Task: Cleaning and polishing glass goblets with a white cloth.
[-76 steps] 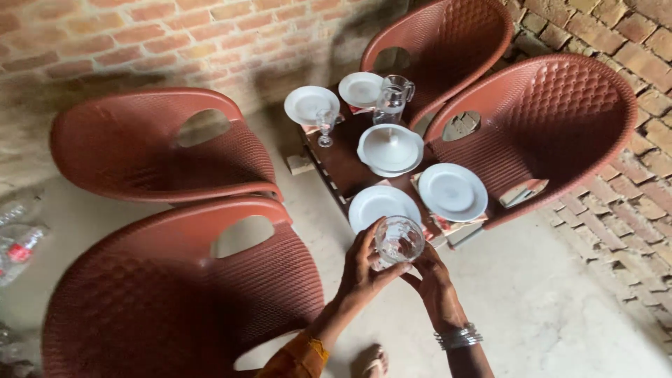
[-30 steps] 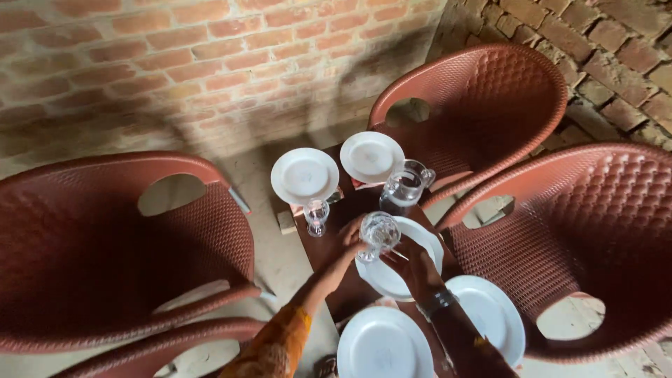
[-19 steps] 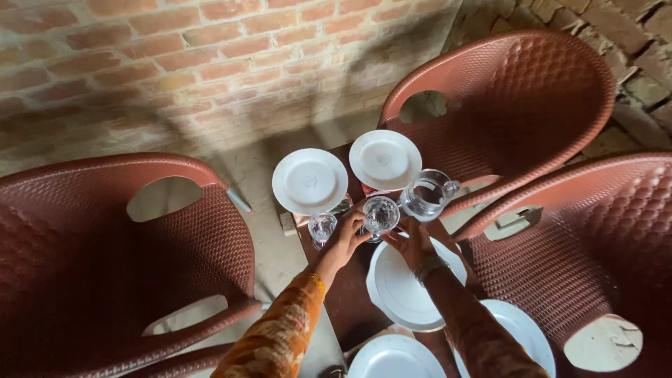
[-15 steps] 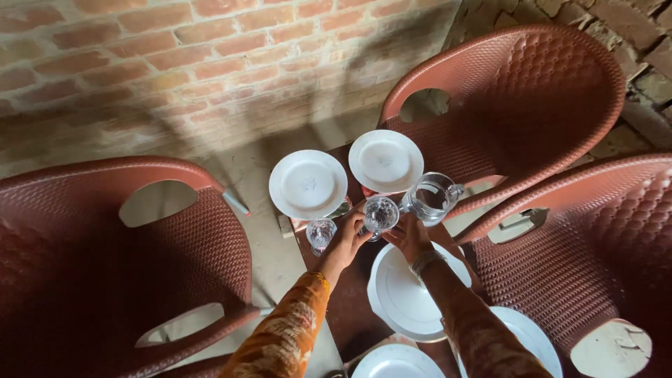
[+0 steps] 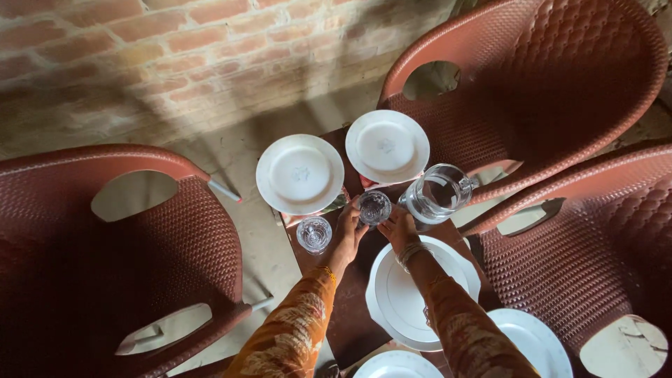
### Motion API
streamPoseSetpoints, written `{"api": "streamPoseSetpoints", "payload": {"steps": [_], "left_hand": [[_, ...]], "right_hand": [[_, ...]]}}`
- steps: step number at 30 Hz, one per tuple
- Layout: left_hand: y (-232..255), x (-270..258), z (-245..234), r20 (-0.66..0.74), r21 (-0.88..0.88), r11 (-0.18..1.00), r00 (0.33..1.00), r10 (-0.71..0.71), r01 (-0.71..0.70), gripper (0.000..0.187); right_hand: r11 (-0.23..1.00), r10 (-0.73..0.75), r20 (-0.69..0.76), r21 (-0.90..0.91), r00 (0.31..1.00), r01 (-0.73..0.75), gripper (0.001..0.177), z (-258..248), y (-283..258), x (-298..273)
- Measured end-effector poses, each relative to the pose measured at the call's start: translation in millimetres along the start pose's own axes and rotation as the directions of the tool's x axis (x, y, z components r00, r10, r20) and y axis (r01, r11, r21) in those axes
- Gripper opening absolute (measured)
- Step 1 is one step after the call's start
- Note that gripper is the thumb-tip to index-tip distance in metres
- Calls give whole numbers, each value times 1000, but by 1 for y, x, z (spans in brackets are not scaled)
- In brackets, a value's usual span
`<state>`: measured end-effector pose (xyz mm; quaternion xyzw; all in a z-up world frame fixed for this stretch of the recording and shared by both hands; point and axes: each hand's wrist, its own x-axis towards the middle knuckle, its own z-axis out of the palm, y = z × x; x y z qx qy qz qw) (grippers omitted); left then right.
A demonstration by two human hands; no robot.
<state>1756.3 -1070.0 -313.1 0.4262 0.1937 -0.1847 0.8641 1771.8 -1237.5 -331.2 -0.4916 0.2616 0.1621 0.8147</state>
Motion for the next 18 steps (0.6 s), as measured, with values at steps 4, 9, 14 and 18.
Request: {"api": "streamPoseSetpoints", "payload": {"steps": [4,9,14,18], "left_hand": [[-2,1,-2,10,-11,1000,1000,8,-8,76],[1,3,1,9,-3,1000,1000,13,-12,79],[12,-2,11,-26,69,997,999,-33,35,82],[12,-1,11,5,69,998,1000,-17,16,83]], "right_hand": [[999,23,26,-36,999,-22,40,6,-5,-7],[997,16,-20,-80,1000,-17,41,15,-13,-14],[997,44,-70,-61,997,-48,40,13,-12,-3],[998,31,-86,-55,996,-36,41,8,-11,1]]}}
